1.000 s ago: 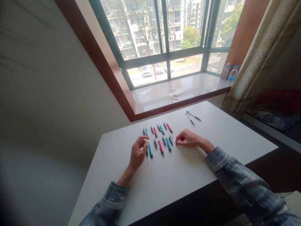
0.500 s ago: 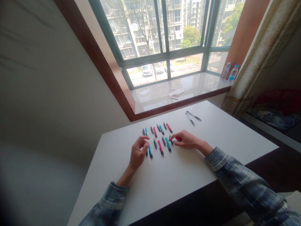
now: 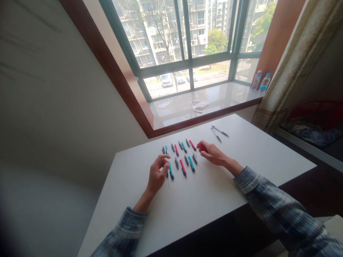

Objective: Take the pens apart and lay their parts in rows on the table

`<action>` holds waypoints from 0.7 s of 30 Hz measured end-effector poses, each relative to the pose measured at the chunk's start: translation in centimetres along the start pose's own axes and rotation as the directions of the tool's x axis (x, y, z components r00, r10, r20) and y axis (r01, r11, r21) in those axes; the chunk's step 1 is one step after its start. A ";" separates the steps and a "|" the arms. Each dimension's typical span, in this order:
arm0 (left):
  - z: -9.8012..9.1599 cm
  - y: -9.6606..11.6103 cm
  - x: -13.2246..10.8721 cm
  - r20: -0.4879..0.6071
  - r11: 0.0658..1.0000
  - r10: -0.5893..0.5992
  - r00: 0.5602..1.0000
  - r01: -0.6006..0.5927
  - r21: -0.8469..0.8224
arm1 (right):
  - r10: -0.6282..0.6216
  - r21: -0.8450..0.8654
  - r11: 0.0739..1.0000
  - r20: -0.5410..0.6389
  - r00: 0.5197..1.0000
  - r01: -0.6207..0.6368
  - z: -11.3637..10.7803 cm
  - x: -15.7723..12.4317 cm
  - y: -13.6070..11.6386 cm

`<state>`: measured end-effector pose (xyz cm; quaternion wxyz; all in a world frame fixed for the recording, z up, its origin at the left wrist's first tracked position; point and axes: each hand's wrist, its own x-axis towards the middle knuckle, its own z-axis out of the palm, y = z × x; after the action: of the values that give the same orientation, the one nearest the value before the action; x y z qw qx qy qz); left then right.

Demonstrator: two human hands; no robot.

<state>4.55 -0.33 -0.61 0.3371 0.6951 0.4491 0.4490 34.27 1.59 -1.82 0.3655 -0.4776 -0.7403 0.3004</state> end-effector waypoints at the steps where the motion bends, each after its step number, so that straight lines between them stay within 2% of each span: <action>1: 0.0 0.1 0.0 0.000 1.000 0.005 1.000 -0.005 0.003 | 0.007 0.045 0.999 -0.026 1.000 -0.005 0.0 0.2 -0.1; 3: 0.0 0.3 0.0 0.002 1.000 0.016 1.000 -0.016 0.005 | -0.001 0.134 0.991 -0.051 0.999 0.008 0.2 0.7 -0.7; 5: 0.0 0.5 0.0 0.004 1.000 0.020 1.000 -0.020 -0.004 | -0.042 0.216 0.975 -0.011 0.999 0.044 0.4 1.5 -1.8; 8: 0.0 0.7 0.2 -0.011 0.998 0.012 1.000 -0.012 -0.057 | -0.125 0.350 0.935 0.186 0.975 0.053 1.4 3.1 -3.7; 10: -0.2 0.7 0.4 -0.023 0.993 -0.003 1.000 0.001 -0.120 | -0.180 0.426 0.904 0.343 0.922 0.018 2.4 4.3 -4.8; 11: -0.3 0.7 0.6 -0.024 0.989 -0.014 1.000 0.010 -0.150 | -0.199 0.464 0.886 0.374 0.906 0.004 3.0 4.8 -5.2; 16: -0.6 0.0 1.0 -0.006 0.967 -0.071 0.997 0.068 -0.245 | -0.206 0.564 0.824 0.387 0.899 -0.054 5.5 5.3 -5.1; 21: -0.1 -0.4 0.8 0.012 0.952 -0.094 0.996 0.093 -0.290 | -0.116 0.573 0.813 0.329 0.937 -0.100 6.3 4.4 -3.7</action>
<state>4.47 0.61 -0.70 0.4561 0.6156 0.4109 0.4942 26.00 3.68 -1.26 0.3580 -0.2789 -0.6676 0.5902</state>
